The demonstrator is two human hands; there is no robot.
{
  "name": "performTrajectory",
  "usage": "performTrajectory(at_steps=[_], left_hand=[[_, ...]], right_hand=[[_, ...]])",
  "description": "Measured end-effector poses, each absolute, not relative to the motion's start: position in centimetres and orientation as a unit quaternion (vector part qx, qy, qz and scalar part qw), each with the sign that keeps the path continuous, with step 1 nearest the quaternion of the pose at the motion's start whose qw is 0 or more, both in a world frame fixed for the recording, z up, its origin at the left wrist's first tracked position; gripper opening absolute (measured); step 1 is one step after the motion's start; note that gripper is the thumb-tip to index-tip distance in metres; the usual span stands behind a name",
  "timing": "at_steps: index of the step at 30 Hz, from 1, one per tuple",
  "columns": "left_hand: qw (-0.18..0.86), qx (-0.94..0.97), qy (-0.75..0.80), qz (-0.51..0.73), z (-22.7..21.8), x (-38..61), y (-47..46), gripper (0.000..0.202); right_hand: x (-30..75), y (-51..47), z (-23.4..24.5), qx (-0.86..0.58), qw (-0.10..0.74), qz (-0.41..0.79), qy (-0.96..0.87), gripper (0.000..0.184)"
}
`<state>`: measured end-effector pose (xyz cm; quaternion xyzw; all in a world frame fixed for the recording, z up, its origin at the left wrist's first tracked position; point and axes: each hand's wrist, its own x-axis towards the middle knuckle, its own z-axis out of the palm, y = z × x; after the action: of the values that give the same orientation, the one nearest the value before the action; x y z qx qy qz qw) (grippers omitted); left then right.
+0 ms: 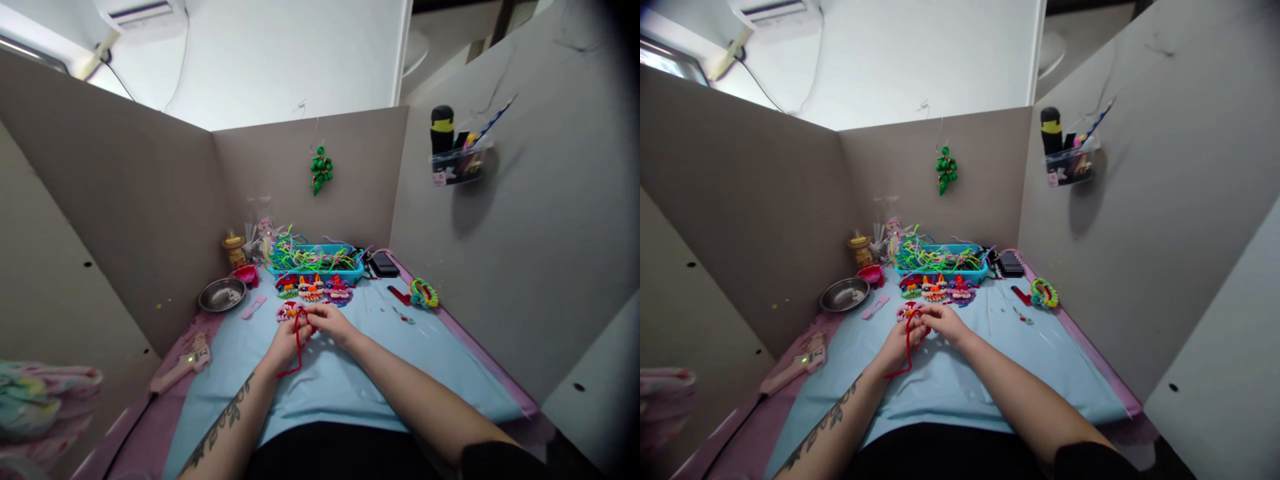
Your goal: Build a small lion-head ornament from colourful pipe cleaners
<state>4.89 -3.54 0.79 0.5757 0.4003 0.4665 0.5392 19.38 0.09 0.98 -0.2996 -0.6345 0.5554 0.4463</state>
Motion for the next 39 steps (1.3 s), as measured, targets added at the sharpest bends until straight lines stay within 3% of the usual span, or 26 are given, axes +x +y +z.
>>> performTrajectory(at_steps=[11,22,39], left_hand=[[0.534,0.561,0.416,0.477,1.8,5.1,-4.0,0.028],[0.532,0.491,0.430,0.539,0.8,4.6,-3.1,0.021],[0.467,0.542,0.448,0.536,0.7,5.0,-3.0,0.023]], right_hand=[[19.7,0.2,1.1,-0.274,0.455,0.605,-0.593,0.014],[19.9,-0.5,1.9,-0.316,0.473,0.445,-0.692,0.009],[19.8,0.0,0.9,-0.351,0.430,0.406,-0.726,0.011]])
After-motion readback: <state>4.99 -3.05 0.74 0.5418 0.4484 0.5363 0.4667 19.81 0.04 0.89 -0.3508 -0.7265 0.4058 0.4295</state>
